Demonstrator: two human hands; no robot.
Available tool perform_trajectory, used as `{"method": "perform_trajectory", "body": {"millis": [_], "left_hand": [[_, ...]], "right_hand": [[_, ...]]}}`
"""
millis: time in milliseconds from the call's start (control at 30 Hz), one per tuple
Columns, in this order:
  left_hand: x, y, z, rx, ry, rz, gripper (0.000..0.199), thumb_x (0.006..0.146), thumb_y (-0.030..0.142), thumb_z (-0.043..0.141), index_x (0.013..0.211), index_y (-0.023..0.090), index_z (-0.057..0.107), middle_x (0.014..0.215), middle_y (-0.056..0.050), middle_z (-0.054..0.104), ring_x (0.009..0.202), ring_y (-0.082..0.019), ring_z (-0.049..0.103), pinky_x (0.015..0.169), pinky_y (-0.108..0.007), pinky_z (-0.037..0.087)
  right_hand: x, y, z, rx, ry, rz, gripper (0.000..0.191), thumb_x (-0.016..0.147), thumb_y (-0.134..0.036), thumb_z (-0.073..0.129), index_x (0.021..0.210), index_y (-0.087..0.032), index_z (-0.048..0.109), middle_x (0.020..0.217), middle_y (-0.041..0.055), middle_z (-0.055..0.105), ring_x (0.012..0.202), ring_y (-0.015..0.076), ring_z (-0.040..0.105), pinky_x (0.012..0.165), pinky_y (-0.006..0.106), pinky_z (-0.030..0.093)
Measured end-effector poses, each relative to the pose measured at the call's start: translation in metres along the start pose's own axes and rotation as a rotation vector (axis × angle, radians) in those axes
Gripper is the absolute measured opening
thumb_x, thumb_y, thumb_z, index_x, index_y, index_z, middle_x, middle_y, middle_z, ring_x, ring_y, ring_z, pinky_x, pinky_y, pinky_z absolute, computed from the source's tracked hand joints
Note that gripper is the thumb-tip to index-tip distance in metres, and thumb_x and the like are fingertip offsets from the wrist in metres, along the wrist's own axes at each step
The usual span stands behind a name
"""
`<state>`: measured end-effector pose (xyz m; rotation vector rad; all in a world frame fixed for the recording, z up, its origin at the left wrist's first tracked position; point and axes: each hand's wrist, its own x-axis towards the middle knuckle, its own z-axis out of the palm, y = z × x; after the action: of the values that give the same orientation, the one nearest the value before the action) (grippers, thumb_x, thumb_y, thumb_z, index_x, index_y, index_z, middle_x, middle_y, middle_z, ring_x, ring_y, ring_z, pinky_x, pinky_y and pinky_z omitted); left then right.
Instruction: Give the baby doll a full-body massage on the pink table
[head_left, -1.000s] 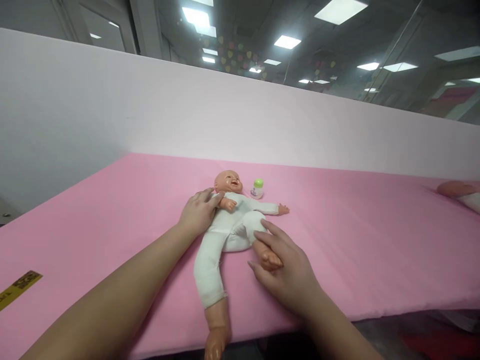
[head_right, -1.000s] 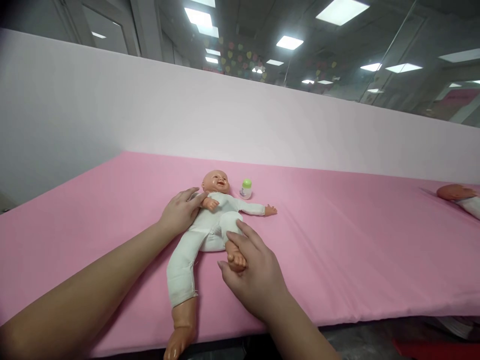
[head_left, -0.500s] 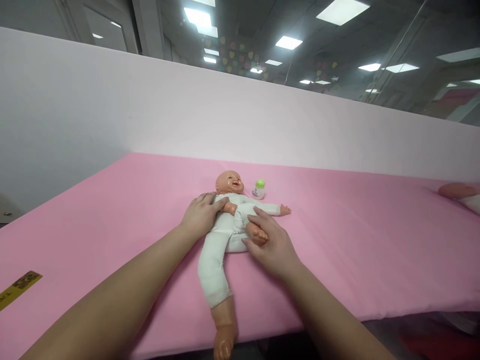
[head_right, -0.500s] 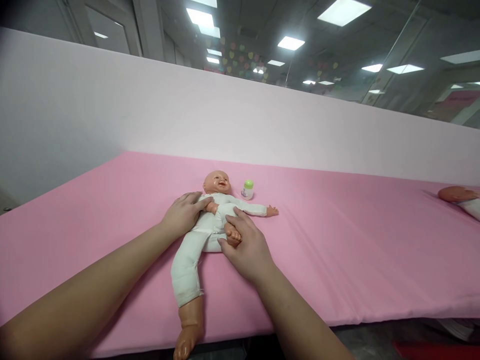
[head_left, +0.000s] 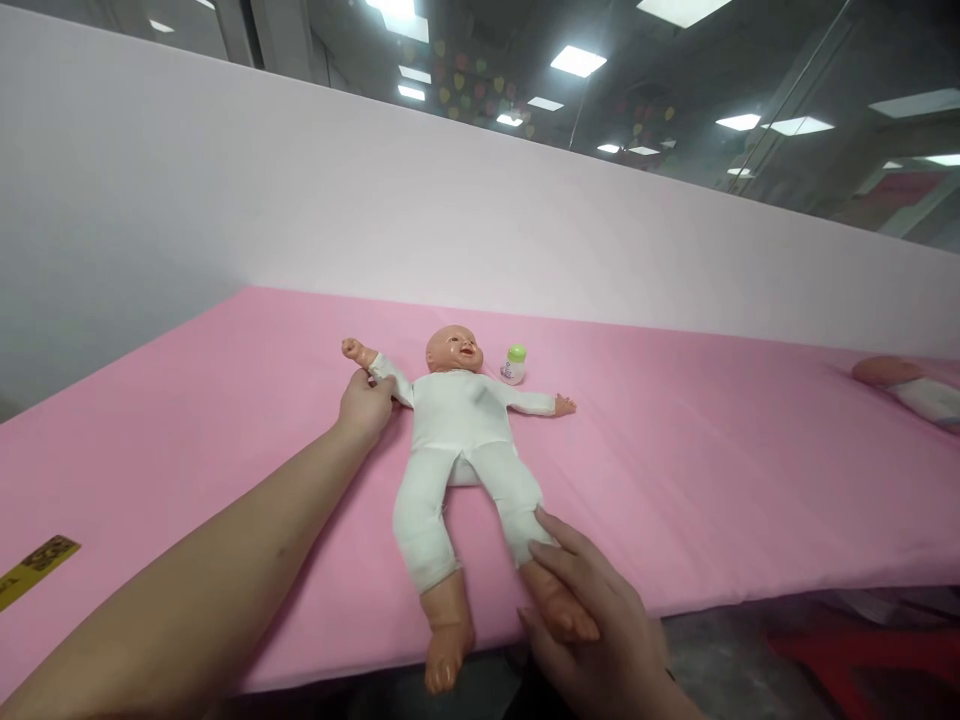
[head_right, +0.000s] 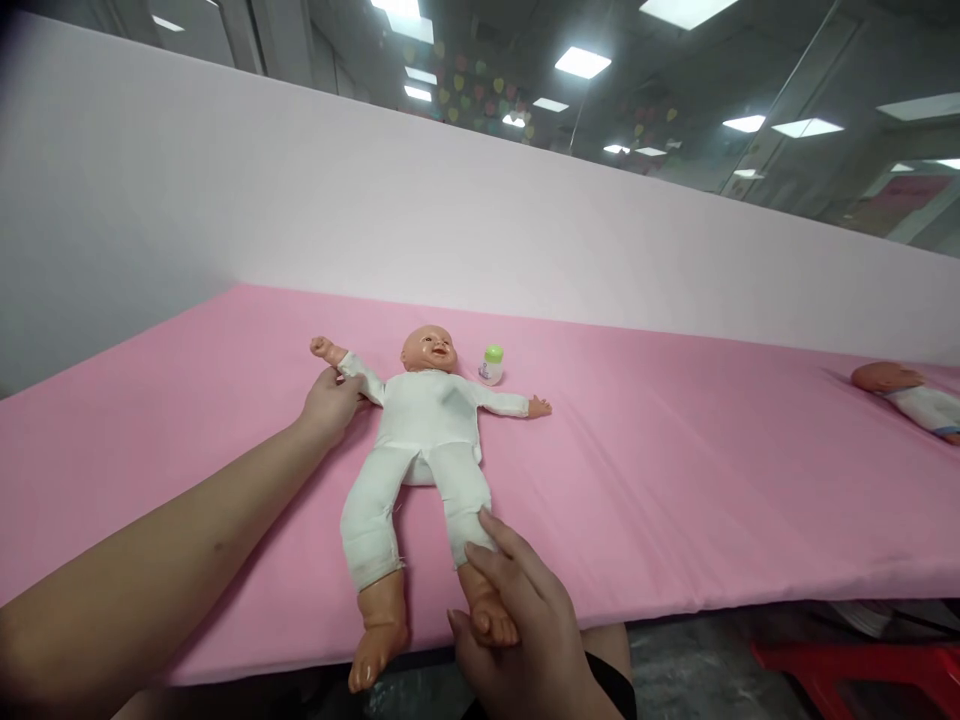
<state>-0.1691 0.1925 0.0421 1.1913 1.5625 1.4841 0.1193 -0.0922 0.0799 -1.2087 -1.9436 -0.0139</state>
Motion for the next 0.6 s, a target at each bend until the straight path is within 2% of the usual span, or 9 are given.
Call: {"method": "perform_trajectory", "body": {"millis": [167, 367, 500, 600], "left_hand": [[0.002, -0.002, 0.003, -0.081, -0.005, -0.067, 0.034, 0.084, 0.024, 0.065, 0.117, 0.022, 0.059, 0.100, -0.008, 0.070, 0.092, -0.025, 0.072, 0.083, -0.040, 0.061], [-0.006, 0.002, 0.000, 0.117, -0.024, 0.022, 0.031, 0.091, 0.033, 0.060, 0.120, 0.022, 0.058, 0.106, -0.009, 0.073, 0.092, -0.025, 0.071, 0.081, -0.039, 0.058], [-0.016, 0.011, -0.004, 0.344, -0.097, 0.180, 0.034, 0.096, 0.045, 0.058, 0.122, 0.023, 0.060, 0.106, -0.008, 0.074, 0.088, -0.026, 0.071, 0.078, -0.039, 0.056], [-0.026, 0.019, -0.002, 0.504, -0.167, 0.419, 0.043, 0.099, 0.045, 0.055, 0.135, 0.024, 0.062, 0.122, -0.011, 0.073, 0.106, -0.030, 0.070, 0.091, -0.043, 0.055]], "right_hand": [[-0.018, 0.003, 0.013, -0.069, -0.016, -0.015, 0.037, 0.085, -0.019, 0.068, 0.122, -0.020, 0.072, 0.132, 0.0139, 0.073, 0.114, 0.0288, 0.077, 0.094, 0.037, 0.068], [-0.022, 0.010, 0.023, -0.133, -0.041, -0.022, 0.037, 0.085, -0.021, 0.067, 0.121, -0.022, 0.074, 0.131, 0.0148, 0.073, 0.108, 0.0319, 0.078, 0.086, 0.042, 0.071], [-0.013, 0.007, 0.017, -0.081, -0.028, -0.022, 0.036, 0.086, -0.022, 0.069, 0.123, -0.021, 0.073, 0.132, 0.0148, 0.073, 0.112, 0.0313, 0.078, 0.089, 0.040, 0.071], [0.005, 0.005, 0.009, -0.037, 0.017, -0.039, 0.037, 0.087, -0.022, 0.071, 0.124, -0.022, 0.070, 0.132, 0.0141, 0.073, 0.114, 0.0305, 0.077, 0.094, 0.040, 0.069]]}}
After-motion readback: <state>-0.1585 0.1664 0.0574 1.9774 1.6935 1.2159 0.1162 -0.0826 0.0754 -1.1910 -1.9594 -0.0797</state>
